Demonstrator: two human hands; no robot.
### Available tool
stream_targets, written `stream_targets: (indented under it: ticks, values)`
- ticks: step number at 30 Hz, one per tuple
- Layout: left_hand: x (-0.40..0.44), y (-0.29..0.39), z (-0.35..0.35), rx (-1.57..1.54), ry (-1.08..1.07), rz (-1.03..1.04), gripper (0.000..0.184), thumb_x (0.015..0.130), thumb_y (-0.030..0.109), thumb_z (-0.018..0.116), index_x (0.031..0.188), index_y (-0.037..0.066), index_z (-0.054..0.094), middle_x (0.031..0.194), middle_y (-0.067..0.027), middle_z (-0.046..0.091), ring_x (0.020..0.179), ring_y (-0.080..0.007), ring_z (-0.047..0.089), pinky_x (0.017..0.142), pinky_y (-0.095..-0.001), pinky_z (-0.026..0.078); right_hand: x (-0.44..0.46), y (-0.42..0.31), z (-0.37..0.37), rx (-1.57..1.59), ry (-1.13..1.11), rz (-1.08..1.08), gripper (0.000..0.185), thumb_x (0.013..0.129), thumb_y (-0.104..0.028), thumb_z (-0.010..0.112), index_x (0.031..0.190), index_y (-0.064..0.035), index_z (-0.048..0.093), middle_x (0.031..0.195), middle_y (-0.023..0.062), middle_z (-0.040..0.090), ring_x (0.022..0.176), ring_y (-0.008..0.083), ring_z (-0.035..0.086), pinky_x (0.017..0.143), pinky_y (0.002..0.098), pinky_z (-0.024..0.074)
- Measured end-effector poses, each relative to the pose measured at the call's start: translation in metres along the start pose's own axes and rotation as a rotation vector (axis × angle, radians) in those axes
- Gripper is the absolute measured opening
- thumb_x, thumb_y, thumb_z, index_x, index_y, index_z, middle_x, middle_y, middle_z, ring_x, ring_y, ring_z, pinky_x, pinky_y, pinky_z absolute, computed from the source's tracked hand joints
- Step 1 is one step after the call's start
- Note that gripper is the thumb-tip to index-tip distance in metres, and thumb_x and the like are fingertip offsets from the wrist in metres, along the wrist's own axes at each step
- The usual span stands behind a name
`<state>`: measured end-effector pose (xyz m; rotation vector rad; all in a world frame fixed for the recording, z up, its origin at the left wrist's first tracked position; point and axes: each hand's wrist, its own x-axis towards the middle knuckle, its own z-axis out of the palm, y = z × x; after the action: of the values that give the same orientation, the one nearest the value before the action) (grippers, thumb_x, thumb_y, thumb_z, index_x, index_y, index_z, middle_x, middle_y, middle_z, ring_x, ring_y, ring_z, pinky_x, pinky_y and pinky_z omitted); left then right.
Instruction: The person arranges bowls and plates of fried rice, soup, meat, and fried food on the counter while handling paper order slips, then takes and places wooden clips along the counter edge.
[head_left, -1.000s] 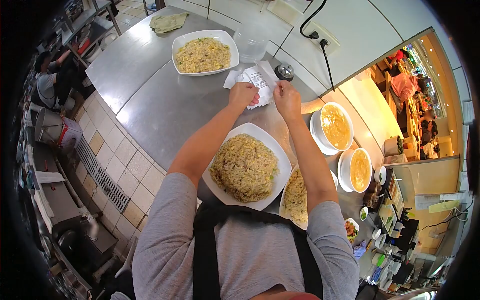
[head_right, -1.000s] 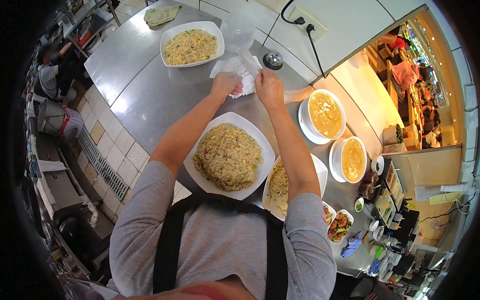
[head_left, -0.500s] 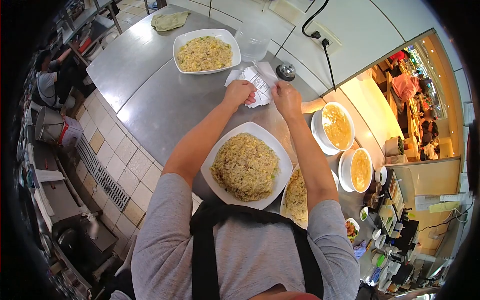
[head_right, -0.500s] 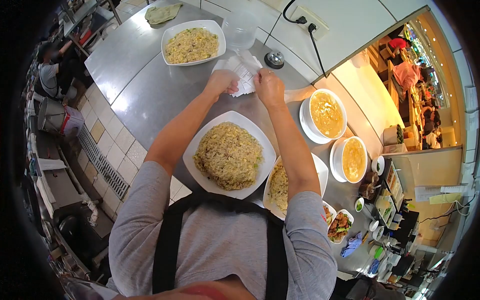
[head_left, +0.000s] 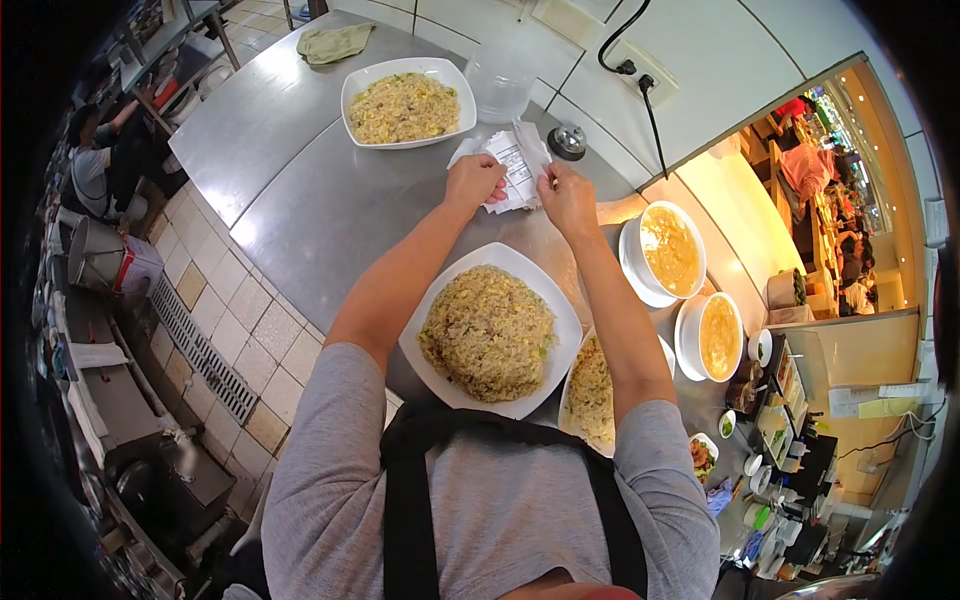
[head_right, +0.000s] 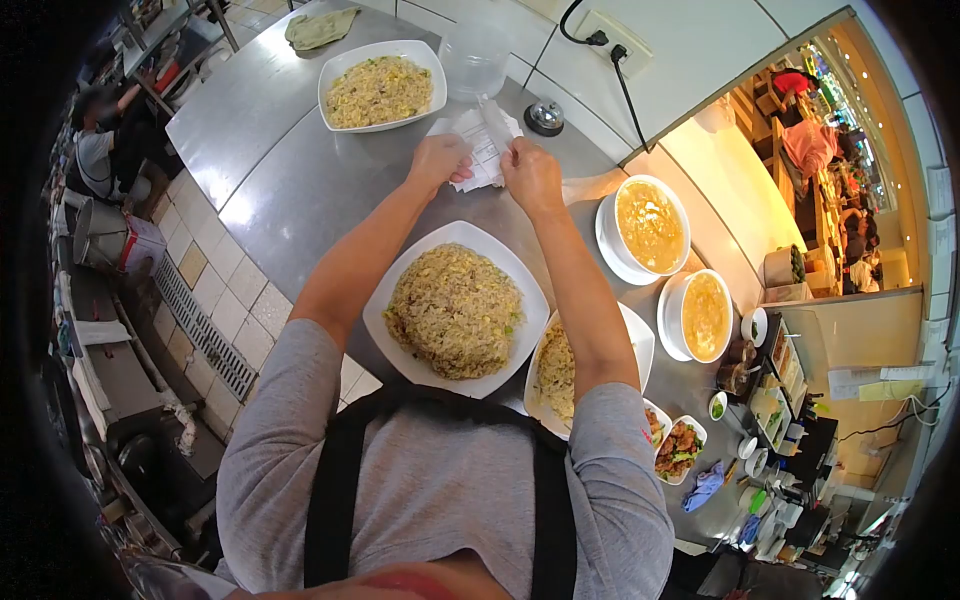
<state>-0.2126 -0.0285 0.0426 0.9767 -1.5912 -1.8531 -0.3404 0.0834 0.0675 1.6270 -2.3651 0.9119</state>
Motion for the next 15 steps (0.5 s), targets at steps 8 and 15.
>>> stream_targets:
  ticks: [8, 15]
  values:
    - [0.023, -0.012, 0.004, 0.129, 0.005, 0.127, 0.014, 0.078, 0.01, 0.054, 0.071, -0.002, 0.059, 0.056, -0.0079, 0.055, 0.045, -0.0147, 0.054, 0.04, -0.0279, 0.041, -0.013, -0.005, 0.01, -0.33, -0.003, -0.227, 0.013, 0.074, -0.013, 0.052, 0.084, -0.0061, 0.056, 0.074, 0.0099, 0.061, 0.063, 0.0266, 0.063, 0.05, 0.0395, 0.0493]
    - [0.021, -0.018, 0.004, 0.135, -0.175, 0.076, 0.011, 0.079, 0.007, 0.052, 0.069, 0.002, 0.052, 0.057, -0.0052, 0.054, 0.043, -0.013, 0.053, 0.036, -0.0263, 0.043, -0.02, -0.03, -0.002, -0.173, -0.143, -0.192, 0.014, 0.073, -0.013, 0.055, 0.081, -0.0015, 0.058, 0.083, 0.0142, 0.059, 0.072, 0.0295, 0.062, 0.06, 0.0406, 0.0499]
